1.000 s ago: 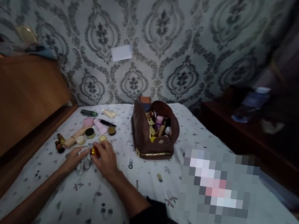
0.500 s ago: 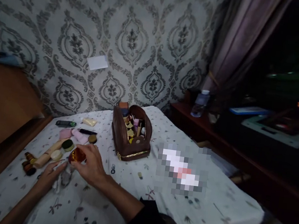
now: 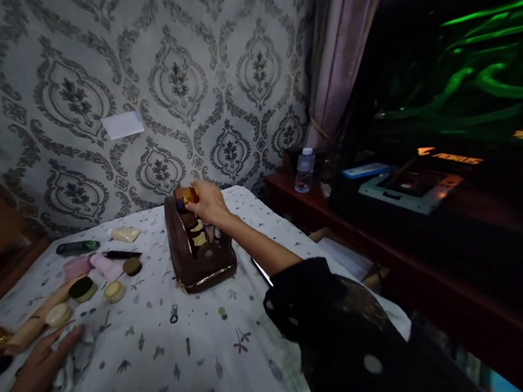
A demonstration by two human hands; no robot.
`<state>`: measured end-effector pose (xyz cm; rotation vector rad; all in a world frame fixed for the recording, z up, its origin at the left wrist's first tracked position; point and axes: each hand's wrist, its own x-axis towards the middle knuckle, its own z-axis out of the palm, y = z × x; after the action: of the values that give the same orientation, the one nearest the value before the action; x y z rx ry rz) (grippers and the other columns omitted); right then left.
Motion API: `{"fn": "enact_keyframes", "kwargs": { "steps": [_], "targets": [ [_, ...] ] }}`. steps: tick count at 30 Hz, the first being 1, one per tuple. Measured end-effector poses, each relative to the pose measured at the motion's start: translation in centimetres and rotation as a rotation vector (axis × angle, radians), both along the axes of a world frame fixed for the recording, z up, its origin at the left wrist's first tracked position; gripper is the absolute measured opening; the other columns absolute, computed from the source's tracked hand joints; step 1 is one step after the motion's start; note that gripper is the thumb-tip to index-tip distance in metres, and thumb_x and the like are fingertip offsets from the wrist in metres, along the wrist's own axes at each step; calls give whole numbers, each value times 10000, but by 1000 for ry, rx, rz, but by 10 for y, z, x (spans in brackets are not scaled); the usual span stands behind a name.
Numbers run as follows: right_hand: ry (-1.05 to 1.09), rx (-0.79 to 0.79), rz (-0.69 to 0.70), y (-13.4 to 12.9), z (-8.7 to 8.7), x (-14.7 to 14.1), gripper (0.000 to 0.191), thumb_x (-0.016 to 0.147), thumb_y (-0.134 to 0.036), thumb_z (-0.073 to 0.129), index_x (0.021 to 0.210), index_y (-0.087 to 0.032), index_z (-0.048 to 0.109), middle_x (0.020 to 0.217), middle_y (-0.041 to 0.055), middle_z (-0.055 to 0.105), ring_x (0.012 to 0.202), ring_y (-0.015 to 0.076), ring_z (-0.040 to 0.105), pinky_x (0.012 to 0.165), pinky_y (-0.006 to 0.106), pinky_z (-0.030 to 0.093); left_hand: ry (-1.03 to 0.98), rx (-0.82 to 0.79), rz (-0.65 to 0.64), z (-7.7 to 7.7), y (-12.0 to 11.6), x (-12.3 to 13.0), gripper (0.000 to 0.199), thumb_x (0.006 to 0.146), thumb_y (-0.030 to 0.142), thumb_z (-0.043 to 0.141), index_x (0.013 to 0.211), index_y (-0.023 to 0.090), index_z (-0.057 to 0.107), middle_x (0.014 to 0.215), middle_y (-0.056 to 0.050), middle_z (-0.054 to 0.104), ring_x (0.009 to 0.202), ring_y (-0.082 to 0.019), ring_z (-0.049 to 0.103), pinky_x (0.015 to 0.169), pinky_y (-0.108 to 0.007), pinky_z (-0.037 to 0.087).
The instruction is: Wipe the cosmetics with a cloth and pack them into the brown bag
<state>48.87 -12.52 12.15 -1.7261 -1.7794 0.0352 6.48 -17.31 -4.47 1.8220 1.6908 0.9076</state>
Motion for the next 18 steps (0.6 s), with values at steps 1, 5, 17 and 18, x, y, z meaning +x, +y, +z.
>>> {"fn": "enact_keyframes", "kwargs": {
  "steps": [1,5,17,18],
  "targets": [
    [-38,-49,2,7,-1,0,546,808,-287,705,1307,-137,542,1186,112,681,1073,242,637,874,307,471,5,-5,20,-1,1,-1,673,616,817,586,805,190,741,968,-95,773,1065,-355,670,891,-416,573],
    [-119,-175,57,26,-4,-6,376,749,-254,741,1107,-160,672,1113,110,713,1045,269,662,815,284,483,-42,-48,10,-1,-1,1,656,641,798,581,851,200,747,1047,-85,762,1167,-359,624,1053,-455,473],
    [-198,-430,44,59,-23,-18,328,935,-336,618,1206,-152,599,1217,95,618,1059,221,630,891,426,547,-35,-74,10,-18,10,-14,683,624,784,603,927,192,759,1111,-85,754,1196,-372,608,1092,-482,433],
    [-183,-419,37,61,-25,-18,327,933,-332,621,1207,-155,600,1220,99,616,1062,223,630,889,419,547,-29,-72,-1,-18,9,-12,674,631,783,602,922,195,759,1098,-81,759,1194,-370,610,1083,-472,445]
  ]
}}
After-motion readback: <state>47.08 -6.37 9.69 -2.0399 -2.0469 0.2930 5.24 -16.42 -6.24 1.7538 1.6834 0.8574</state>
